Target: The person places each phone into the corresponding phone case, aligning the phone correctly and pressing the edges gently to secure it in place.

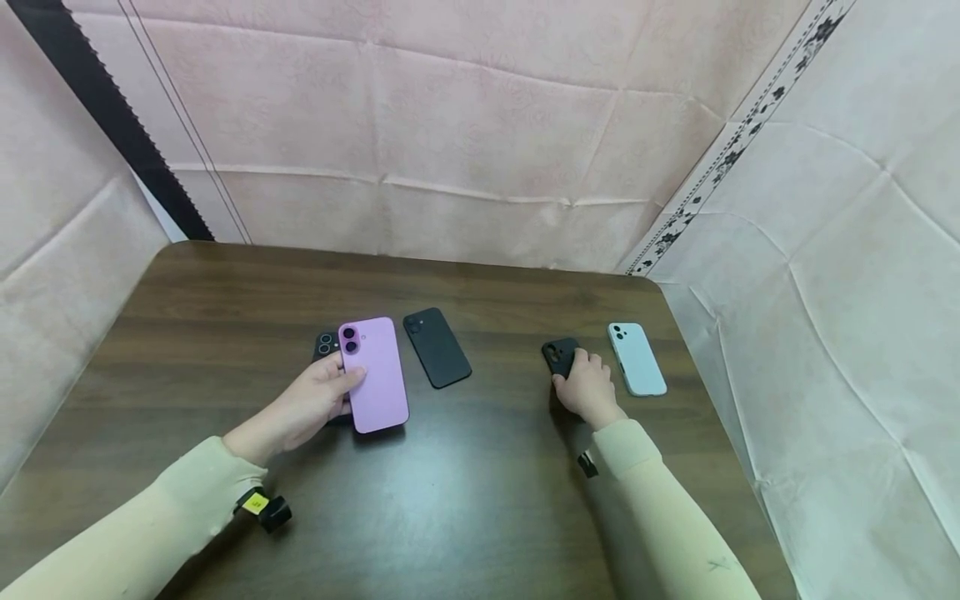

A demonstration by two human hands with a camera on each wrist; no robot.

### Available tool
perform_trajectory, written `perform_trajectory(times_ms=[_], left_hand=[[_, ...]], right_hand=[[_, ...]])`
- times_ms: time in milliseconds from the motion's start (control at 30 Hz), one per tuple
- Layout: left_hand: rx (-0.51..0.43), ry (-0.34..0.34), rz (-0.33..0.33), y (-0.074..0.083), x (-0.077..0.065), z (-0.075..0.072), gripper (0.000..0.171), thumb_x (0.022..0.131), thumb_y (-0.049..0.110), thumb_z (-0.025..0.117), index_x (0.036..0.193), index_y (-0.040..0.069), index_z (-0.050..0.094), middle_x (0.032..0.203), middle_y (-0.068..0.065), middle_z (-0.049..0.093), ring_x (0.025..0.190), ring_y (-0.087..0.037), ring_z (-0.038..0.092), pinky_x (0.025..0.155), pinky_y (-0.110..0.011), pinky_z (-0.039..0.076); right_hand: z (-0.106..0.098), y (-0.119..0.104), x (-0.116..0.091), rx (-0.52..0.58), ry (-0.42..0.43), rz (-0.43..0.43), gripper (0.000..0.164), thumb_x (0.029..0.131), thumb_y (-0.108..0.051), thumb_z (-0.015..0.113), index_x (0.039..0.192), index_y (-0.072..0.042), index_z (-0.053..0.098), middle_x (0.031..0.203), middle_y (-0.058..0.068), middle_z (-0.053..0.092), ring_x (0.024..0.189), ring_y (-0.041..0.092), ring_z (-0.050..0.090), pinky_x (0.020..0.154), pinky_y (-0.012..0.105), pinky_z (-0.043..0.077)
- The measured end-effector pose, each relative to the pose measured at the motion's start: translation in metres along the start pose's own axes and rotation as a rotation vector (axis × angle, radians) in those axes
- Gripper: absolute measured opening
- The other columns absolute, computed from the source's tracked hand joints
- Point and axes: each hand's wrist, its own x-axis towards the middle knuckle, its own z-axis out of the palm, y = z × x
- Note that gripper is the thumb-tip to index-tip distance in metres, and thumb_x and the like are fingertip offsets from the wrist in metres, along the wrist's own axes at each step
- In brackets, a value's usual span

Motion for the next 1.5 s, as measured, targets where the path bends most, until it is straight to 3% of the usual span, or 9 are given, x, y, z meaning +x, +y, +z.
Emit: perform_trajectory(times_ms=[533, 800, 1233, 1500], left_hand=[[-0.014, -0.018, -0.004, -0.003, 0.005, 0.002, 0.040, 0.104, 0.019, 0.045, 0.142, 0.011, 0.038, 0.133, -0.012, 0.055, 0.121, -0.027, 0.055, 0.095, -0.045, 0.047], [-0.011, -0.018, -0.004, -0.003, 0.004, 0.001, 0.040, 0.104, 0.019, 0.045, 0.142, 0.011, 0.038, 0.133, -0.012, 0.055, 0.121, -0.027, 0.055, 0.096, -0.045, 0.047], [-0.017, -0.011, -0.009, -0.003, 0.001, 0.002, 0.039, 0.105, 0.019, 0.043, 0.142, 0.010, 0.038, 0.134, -0.012, 0.055, 0.121, -0.027, 0.055, 0.095, -0.046, 0.047], [-0.013, -0.012, -0.005, -0.004, 0.001, 0.002, 0.039, 0.105, 0.019, 0.043, 0.142, 0.010, 0.038, 0.134, -0.012, 0.055, 0.120, -0.028, 0.055, 0.095, -0.046, 0.047]], right_hand=[[0.002, 0.003, 0.001, 0.007, 0.016, 0.020, 0.068, 0.095, -0.031, 0.059, 0.141, 0.010, 0.031, 0.132, 0.041, 0.038, 0.119, 0.054, 0.038, 0.099, 0.061, 0.034], [0.002, -0.001, 0.000, 0.077, 0.057, 0.050, 0.084, 0.091, -0.034, 0.066, 0.150, 0.003, 0.018, 0.136, 0.039, 0.027, 0.121, 0.052, 0.035, 0.096, 0.062, 0.038], [0.003, -0.004, -0.001, 0.059, 0.068, -0.009, 0.088, 0.087, -0.042, 0.069, 0.143, 0.011, 0.027, 0.132, 0.039, 0.039, 0.119, 0.052, 0.039, 0.097, 0.060, 0.036], [0.001, -0.007, -0.002, 0.140, 0.026, -0.003, 0.093, 0.085, -0.044, 0.072, 0.145, 0.009, 0.026, 0.135, 0.036, 0.037, 0.120, 0.046, 0.042, 0.099, 0.058, 0.038]])
